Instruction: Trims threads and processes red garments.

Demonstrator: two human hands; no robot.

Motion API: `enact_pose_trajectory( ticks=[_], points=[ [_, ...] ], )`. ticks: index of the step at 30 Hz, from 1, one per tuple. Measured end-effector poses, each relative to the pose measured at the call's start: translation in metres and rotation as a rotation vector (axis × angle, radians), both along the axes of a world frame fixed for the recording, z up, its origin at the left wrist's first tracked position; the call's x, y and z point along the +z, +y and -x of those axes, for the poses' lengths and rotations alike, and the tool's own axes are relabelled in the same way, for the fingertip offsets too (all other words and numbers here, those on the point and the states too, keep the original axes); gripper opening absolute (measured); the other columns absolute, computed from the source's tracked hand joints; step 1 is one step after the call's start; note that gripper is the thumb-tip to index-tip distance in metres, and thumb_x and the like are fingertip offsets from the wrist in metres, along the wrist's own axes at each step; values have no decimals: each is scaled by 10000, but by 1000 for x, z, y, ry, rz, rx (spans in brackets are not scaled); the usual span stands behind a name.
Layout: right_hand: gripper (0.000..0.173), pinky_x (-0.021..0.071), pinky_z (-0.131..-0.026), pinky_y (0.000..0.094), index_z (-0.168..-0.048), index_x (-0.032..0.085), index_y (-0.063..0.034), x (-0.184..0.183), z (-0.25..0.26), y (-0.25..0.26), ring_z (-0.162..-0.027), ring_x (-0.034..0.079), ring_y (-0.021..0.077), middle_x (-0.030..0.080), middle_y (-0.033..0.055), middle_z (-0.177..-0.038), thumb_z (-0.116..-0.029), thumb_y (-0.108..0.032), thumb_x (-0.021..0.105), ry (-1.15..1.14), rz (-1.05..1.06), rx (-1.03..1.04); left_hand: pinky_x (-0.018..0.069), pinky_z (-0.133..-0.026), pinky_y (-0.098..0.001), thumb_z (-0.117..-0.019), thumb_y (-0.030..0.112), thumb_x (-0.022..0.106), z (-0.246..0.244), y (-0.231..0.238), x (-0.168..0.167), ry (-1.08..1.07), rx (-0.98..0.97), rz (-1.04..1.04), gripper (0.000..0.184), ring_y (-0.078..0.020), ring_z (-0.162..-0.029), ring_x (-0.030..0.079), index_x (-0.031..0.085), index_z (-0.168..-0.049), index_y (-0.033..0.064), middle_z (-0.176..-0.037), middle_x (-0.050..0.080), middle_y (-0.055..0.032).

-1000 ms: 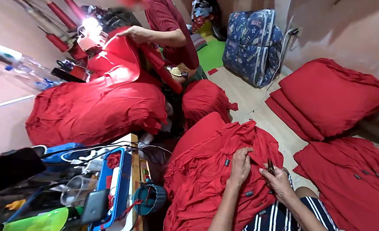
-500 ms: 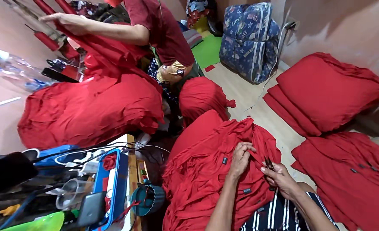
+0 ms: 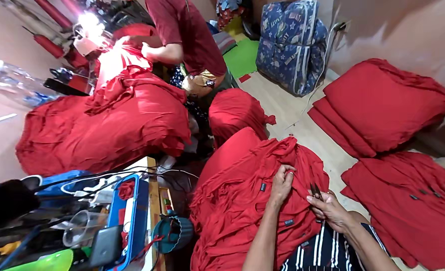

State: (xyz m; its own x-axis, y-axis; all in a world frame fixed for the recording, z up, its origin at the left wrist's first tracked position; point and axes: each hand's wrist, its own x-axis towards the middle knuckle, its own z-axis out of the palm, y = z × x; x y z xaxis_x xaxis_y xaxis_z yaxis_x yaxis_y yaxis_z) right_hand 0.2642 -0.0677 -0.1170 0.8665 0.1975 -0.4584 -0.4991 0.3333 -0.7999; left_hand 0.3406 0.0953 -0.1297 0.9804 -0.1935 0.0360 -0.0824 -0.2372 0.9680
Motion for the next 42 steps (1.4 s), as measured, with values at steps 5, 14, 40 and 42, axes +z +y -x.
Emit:
enact_pose_trajectory(
  ticks=[5, 14, 40, 42],
  points=[
    [167, 336, -430, 136, -1076, 619, -42, -1, 1, 0, -450, 389, -31, 547, -90, -636, -936, 39, 578, -59, 101, 23, 497, -889, -308, -996, 4, 431, -5, -2, -3, 83, 15, 143, 259, -128, -973, 607, 629, -1120, -107, -1084, 654, -167],
    [232, 482, -577, 163, -1094, 637, 19, 0, 2, 2, -617, 567, -9, 633, -52, -779, -868, 72, 641, -111, 242, 28, 490, -878, -268, -1021, 2, 404, -2, 1, 0, 181, 21, 263, 248, -86, -960, 583, 597, -1135, -104, -1077, 629, -126],
    [236, 375, -483, 131, -1089, 654, 1, -8, 5, 5, -528, 449, -48, 622, -83, -786, -869, 40, 575, -188, 231, -7, 492, -885, -298, -990, 10, 422, 1, 0, -9, 94, -19, 165, 271, -120, -974, 600, 617, -1138, -107, -1100, 650, -166],
    [223, 344, -447, 133, -1062, 659, -39, -8, 5, 4, -480, 412, -45, 604, -103, -713, -875, 39, 566, -165, 187, -7, 500, -905, -332, -990, 25, 428, 1, 0, -9, 65, -27, 100, 286, -151, -1003, 619, 629, -1156, -94, -1127, 661, -180]
  ],
)
